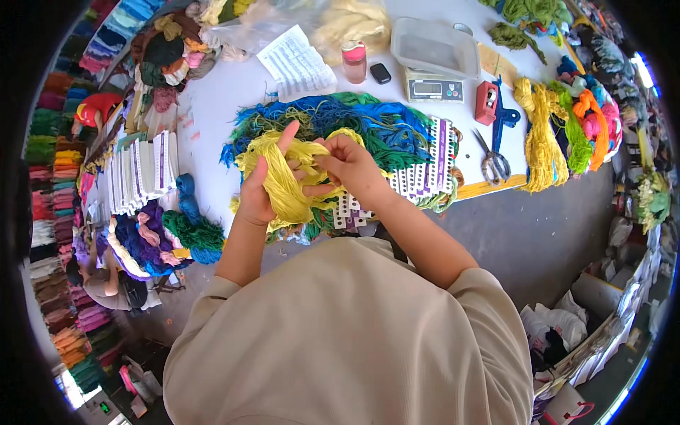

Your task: Organizing and attaching colored yarn strands to sample cards at a workstation.

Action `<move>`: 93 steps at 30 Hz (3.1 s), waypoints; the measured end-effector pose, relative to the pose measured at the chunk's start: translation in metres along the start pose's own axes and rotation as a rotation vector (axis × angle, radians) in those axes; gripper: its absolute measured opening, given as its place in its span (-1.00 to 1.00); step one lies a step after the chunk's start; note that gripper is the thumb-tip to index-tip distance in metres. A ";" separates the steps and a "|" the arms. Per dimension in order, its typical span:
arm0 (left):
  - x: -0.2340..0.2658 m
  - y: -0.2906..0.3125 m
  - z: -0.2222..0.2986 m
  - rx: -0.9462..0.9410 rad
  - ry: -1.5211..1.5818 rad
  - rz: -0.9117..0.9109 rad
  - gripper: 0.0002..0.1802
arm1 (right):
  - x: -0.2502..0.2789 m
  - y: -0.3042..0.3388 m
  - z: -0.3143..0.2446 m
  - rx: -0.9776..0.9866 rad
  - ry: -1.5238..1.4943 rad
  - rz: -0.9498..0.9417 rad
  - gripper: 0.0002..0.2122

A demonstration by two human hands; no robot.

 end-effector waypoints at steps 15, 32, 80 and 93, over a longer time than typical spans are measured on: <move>-0.015 0.003 0.003 0.047 -0.006 -0.076 0.14 | 0.016 0.044 -0.020 -0.180 -0.226 -0.142 -0.83; 0.190 0.143 0.221 -0.664 -0.083 0.542 -0.59 | 0.485 0.189 0.015 0.076 -0.303 1.227 -0.90; 0.122 -0.131 -0.276 0.534 -0.932 0.685 -0.83 | 0.259 -0.030 0.153 -0.119 0.734 -0.051 -0.84; 0.140 -0.111 -0.221 0.364 -0.748 0.754 -0.78 | 0.264 -0.029 0.149 -0.120 0.648 -0.129 -0.87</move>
Point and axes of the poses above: each hand's wrist, its own y-axis away from the middle knuckle, its own x-axis out of the back of the hand, z = x × y, the point moved 3 cm from there along -y, towards the middle knuckle, and after that the axes turned 7 degrees about -x, right-handed, at the moved point
